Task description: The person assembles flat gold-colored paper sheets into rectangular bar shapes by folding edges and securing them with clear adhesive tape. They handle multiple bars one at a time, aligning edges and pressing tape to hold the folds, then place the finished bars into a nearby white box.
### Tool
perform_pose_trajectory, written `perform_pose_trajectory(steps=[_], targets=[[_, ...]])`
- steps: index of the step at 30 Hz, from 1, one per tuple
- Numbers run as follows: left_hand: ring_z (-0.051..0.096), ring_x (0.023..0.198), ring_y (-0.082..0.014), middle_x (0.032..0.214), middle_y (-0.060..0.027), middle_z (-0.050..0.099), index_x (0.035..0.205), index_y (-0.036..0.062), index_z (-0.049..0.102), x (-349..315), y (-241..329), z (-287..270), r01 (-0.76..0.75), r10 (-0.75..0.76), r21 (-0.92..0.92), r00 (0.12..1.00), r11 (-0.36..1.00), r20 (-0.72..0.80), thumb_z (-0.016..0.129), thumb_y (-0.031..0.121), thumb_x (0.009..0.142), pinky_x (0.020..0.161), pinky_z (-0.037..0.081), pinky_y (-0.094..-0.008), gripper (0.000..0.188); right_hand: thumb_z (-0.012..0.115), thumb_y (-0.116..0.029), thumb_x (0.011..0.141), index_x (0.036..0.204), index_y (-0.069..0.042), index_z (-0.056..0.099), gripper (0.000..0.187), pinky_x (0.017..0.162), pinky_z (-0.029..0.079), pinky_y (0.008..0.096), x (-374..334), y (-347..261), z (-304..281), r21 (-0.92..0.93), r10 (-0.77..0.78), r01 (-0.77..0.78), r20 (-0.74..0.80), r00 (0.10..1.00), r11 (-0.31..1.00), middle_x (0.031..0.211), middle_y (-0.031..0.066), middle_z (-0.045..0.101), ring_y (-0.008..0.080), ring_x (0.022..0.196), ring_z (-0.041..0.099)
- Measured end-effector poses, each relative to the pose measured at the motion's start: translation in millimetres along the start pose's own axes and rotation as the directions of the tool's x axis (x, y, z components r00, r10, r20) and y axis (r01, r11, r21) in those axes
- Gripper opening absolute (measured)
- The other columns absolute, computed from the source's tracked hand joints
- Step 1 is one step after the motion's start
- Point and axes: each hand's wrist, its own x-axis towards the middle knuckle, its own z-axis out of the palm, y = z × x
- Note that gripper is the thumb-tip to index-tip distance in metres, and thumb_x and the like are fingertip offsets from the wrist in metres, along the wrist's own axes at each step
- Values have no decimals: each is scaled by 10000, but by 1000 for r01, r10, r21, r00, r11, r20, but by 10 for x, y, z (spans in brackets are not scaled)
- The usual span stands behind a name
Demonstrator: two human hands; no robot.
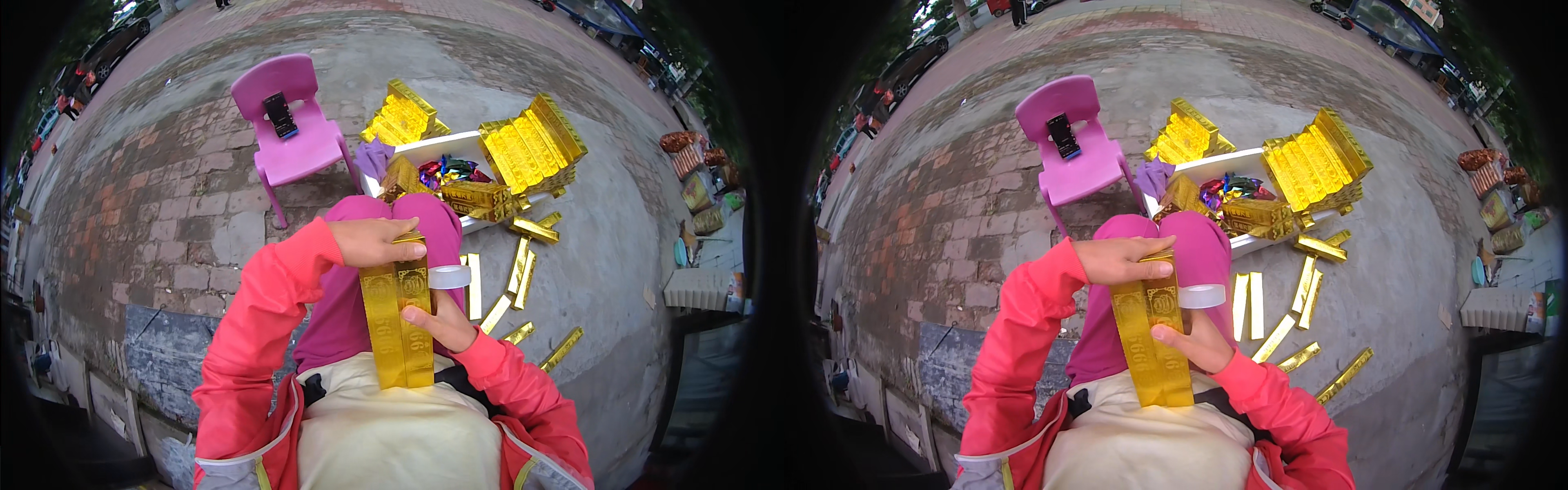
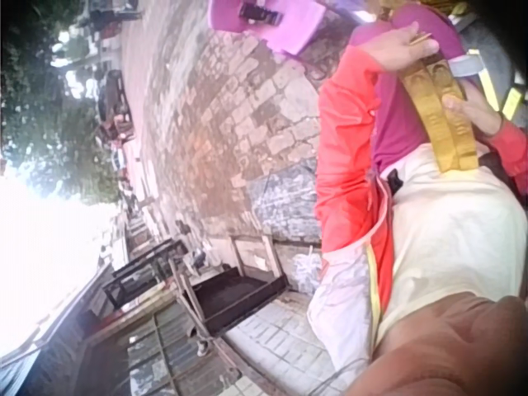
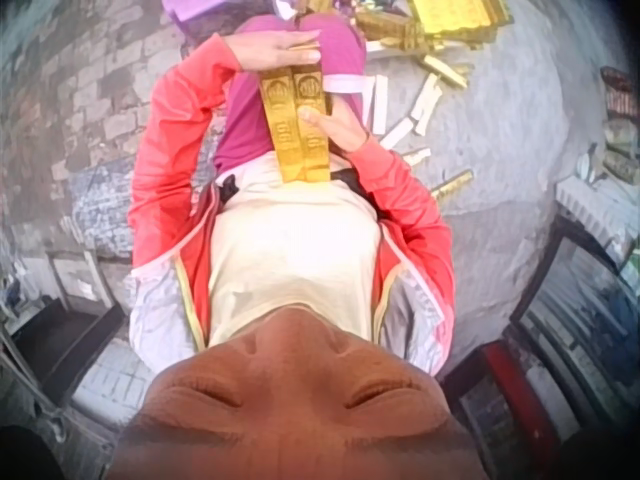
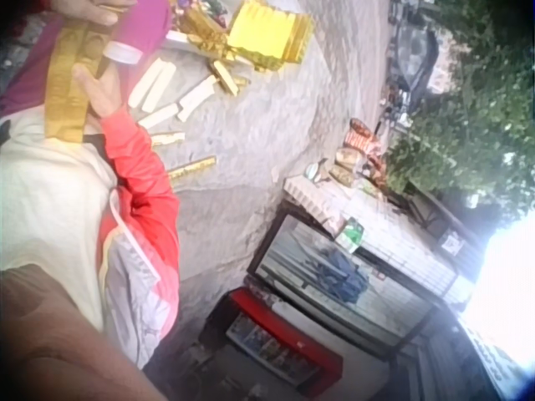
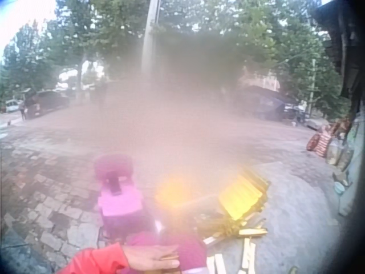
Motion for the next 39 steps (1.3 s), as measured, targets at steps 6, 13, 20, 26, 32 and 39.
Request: perform_pose_trajectory(steps=[6,13,20,26,32,39], targets=[[319,1501,-335,1592,-288,337,1572,-63,249,22,-117,18,12,-12,-53,1000,999,-12,405,660,1023,1222,253,-370,921,747,-343,942,1481,17,345,763,1054,465,375,46,-75,-177,-97,-164,142,-277,947,985,1354,157,526,225,1235,557],[340,1491,-323,1587,-276,356,1565,-71,263,40,-148,7,-2,2,-58,1000,998,3,427,642,1026,1214,264,-358,909,810,-163,823,1208,-27,472,530,831,531,350,65,-360,-160,-698,-462,179,-241,853,693,1089,114,615,210,960,650],[354,1484,-329,1572,-287,377,1555,-77,284,73,-157,34,-17,17,-39,1000,999,-11,429,638,1026,1208,280,-361,902,855,-114,735,1183,-29,464,600,795,529,363,5,-604,-26,-894,-676,248,-80,732,374,1089,167,577,280,918,646],[360,1480,-341,1543,-300,412,1546,-82,301,70,-121,34,3,-4,-41,1000,999,-19,427,638,1026,1207,285,-370,897,866,-90,705,1175,-33,448,631,813,530,366,-117,-783,110,-903,-747,369,88,659,219,1131,185,557,302,940,626],[398,1452,-355,1519,-306,436,1540,-85,314,30,-56,27,-25,24,-30,999,999,-32,438,611,1035,1199,298,-378,869,854,-172,761,1164,-2,479,576,802,516,392,-38,-682,-20,-825,-630,226,-189,753,518,1049,164,554,321,931,615],[408,1445,-355,1517,-307,436,1535,-93,315,7,-96,48,-43,43,-8,998,999,-52,450,585,1042,1193,308,-377,849,833,-215,799,1176,3,470,567,789,514,387,13,-456,-116,-781,-555,149,-282,782,607,1033,164,558,309,905,622]])
